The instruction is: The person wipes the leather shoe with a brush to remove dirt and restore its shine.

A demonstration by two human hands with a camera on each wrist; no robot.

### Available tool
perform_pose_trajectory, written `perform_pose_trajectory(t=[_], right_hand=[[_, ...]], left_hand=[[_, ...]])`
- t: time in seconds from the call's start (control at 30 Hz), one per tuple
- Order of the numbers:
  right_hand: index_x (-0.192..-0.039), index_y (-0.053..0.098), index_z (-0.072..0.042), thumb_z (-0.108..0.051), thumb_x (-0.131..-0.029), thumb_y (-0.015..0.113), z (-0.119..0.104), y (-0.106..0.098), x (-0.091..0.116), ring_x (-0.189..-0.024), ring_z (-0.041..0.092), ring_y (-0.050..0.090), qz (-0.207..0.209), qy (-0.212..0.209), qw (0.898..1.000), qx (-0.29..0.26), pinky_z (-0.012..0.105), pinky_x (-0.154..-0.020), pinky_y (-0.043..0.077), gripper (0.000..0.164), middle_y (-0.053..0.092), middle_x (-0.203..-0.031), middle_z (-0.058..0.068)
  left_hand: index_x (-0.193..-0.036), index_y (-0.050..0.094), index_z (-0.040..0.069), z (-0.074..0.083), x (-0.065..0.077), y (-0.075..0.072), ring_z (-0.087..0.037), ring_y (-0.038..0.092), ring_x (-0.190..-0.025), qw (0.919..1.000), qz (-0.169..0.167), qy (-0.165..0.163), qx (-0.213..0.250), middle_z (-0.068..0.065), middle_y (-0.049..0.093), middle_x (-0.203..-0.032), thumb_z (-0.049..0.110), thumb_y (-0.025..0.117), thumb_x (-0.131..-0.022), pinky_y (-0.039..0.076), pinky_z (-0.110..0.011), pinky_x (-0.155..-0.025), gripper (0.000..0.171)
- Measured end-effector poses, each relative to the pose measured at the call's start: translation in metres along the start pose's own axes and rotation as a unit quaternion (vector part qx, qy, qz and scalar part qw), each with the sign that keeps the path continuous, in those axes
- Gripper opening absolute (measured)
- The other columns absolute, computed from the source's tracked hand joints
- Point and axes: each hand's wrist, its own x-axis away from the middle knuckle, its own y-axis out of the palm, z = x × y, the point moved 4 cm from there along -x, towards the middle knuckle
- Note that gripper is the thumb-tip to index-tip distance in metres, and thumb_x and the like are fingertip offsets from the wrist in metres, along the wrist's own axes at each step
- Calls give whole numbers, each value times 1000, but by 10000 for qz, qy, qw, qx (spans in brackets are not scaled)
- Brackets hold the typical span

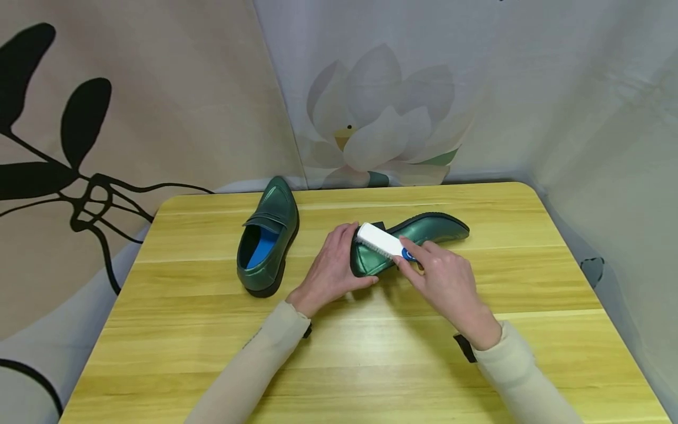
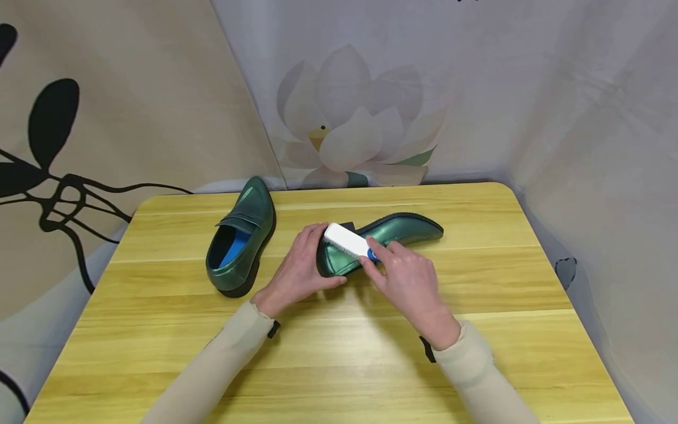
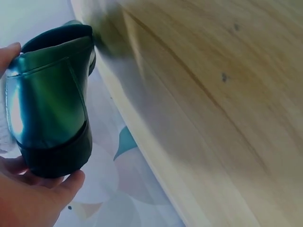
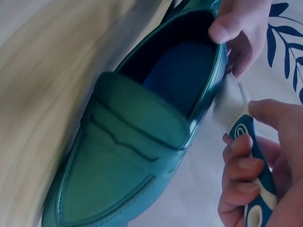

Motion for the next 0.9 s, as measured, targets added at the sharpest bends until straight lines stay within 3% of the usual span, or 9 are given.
perform_pose_trajectory(t=[0.27, 0.5, 0.67, 0.77, 0.9], right_hand=[[-126, 75, -7, -30, -93, 79, 34, -8, 7, -47, 12, 37, 88, 664, 9976, 172, 29, -41, 29, 41, 53, -66, 3], [-128, 74, -6, -28, -97, 74, 76, -21, 19, -47, 17, 40, 199, 1480, 9885, 228, 32, -42, 27, 38, 54, -63, 5], [-129, 72, -3, -33, -102, 68, 103, -26, 30, -51, 25, 51, 10, 2040, 9786, 254, 35, -41, 30, 41, 70, -78, 18], [-131, 71, -2, -37, -104, 63, 116, -26, 36, -51, 27, 50, -167, 2360, 9713, 251, 36, -41, 30, 45, 73, -89, 25], [-132, 69, 0, -38, -105, 61, 121, -25, 39, -48, 25, 45, -224, 2466, 9686, 230, 36, -41, 28, 47, 72, -91, 28]], left_hand=[[-154, 38, 0, -1, 0, 1, -33, 47, -133, 10000, 1, 0, -11, -19, 45, -148, 48, 96, -67, 44, -46, -112, 115], [-155, 37, 1, -4, 1, 3, -33, 46, -135, 10000, -32, -29, 8, -18, 45, -150, 49, 96, -68, 43, -45, -112, 115], [-155, 36, 1, -5, 2, 3, -33, 44, -137, 9998, -81, -152, 109, -19, 43, -152, 47, 96, -68, 42, -47, -113, 115], [-156, 36, 1, -6, 2, 4, -34, 44, -137, 9996, -101, -216, 158, -19, 43, -152, 46, 96, -69, 42, -47, -113, 115], [-156, 35, 1, -6, 1, 4, -33, 44, -137, 9994, -124, -263, 185, -19, 42, -152, 45, 97, -69, 41, -47, -113, 115]])
